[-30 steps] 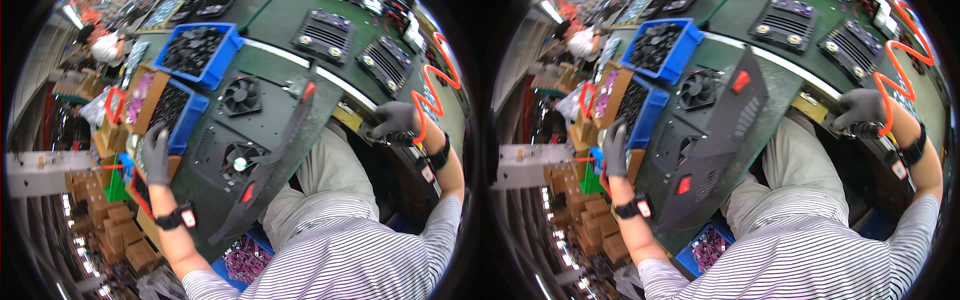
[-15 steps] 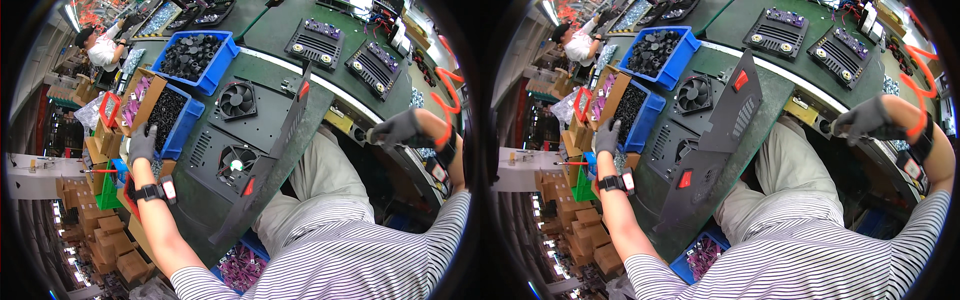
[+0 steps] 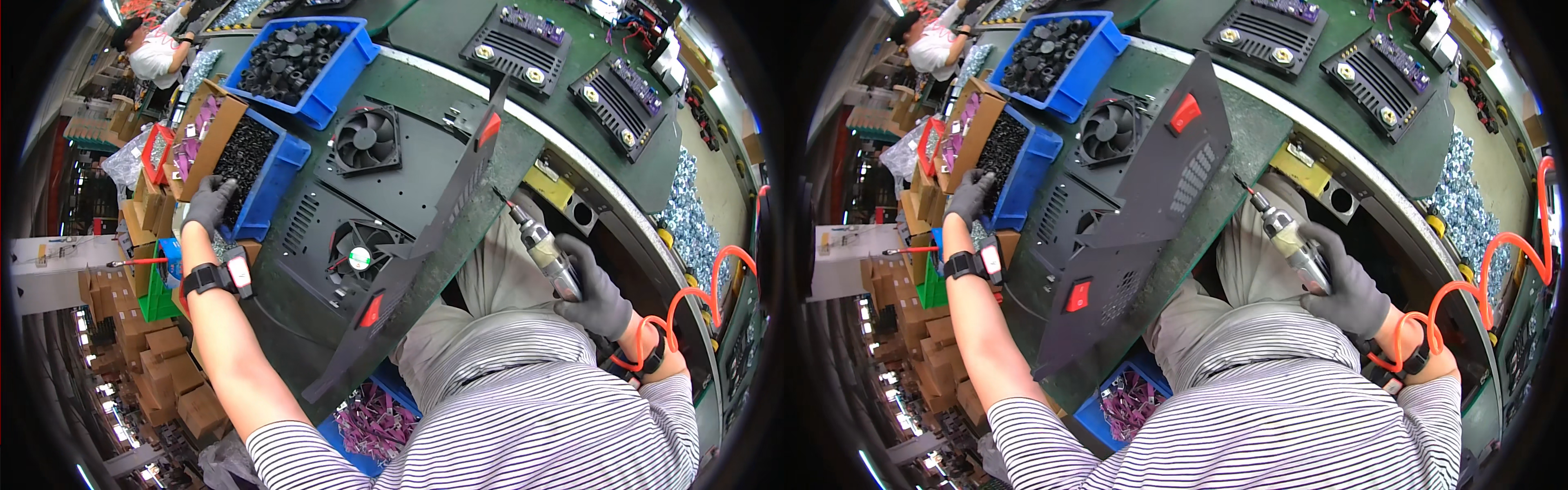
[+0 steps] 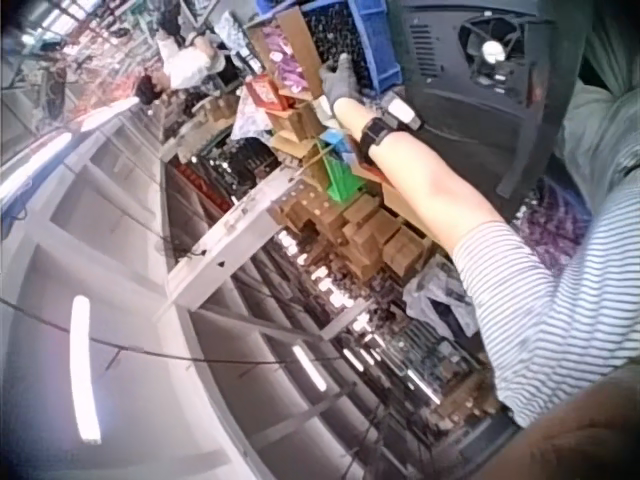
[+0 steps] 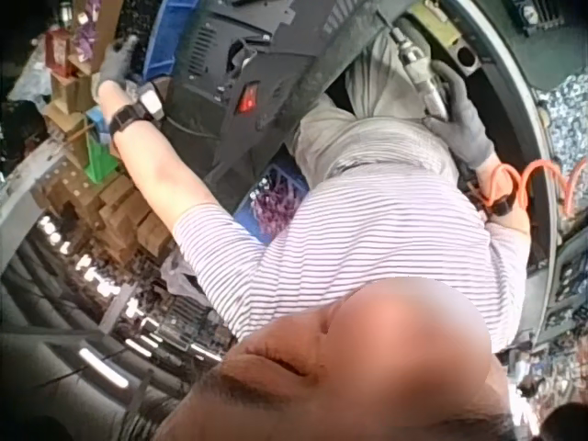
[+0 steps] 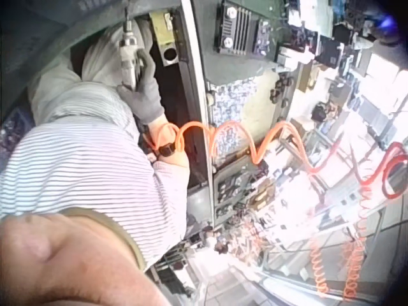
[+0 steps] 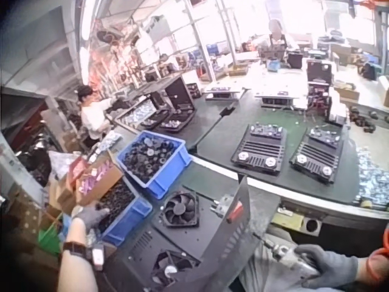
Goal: Assembling a metal electronics housing by installing cooling fans and securing them with a pneumatic screwdriver.
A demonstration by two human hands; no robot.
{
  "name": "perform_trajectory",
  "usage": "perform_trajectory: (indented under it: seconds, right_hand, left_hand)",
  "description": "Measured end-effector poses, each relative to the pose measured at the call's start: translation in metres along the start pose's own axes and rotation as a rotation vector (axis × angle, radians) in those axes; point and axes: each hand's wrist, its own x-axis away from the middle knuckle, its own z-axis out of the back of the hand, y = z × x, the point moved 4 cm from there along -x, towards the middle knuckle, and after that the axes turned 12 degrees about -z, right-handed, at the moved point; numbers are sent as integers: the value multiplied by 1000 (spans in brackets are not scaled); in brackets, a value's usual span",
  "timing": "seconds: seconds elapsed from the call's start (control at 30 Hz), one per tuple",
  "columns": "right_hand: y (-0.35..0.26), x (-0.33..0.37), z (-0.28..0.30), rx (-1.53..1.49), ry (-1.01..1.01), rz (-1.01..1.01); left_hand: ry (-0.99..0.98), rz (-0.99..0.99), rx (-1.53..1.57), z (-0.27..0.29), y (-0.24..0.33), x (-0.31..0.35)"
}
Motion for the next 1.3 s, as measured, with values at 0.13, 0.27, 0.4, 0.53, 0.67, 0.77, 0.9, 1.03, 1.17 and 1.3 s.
perform_trajectory:
  seconds: [0.13, 0.27, 0.4, 0.53, 0.67, 0.77, 0.9, 1.03, 1.17, 1.3]
  right_hand:
    - [17, -13, -1, -314, -81, -183]
    - [23, -20, 0, -492, -232, -309]
    - [26, -20, 1, -569, -296, -317]
    - [30, -18, 0, -657, -344, -363]
    - [25, -17, 2, -735, -356, -416]
    - [18, -15, 5, -826, -390, -433]
    - [15, -17, 6, -834, -409, -331]
    - [21, -19, 7, -654, -370, -345]
    - [14, -21, 13, -438, -313, -342]
    - [10, -22, 19, -286, -288, -366]
  left_hand:
    - [-19, 83, 92, -3, -5, -4]
    - [34, 33, 41, -3, -1, -2]
    - [29, -6, -46, -3, 2, -3]
    - [79, 32, 76, -5, -4, -8]
    - [154, 212, 684, -6, -27, -8]
    - [280, 317, 1296, -4, -53, -6]
    - [291, 291, 1704, 0, -93, -12]
    - [-30, 312, 1923, -2, -120, -18]
    - [145, 291, 2021, 5, -134, -16]
    - [341, 332, 2139, 8, -122, 0]
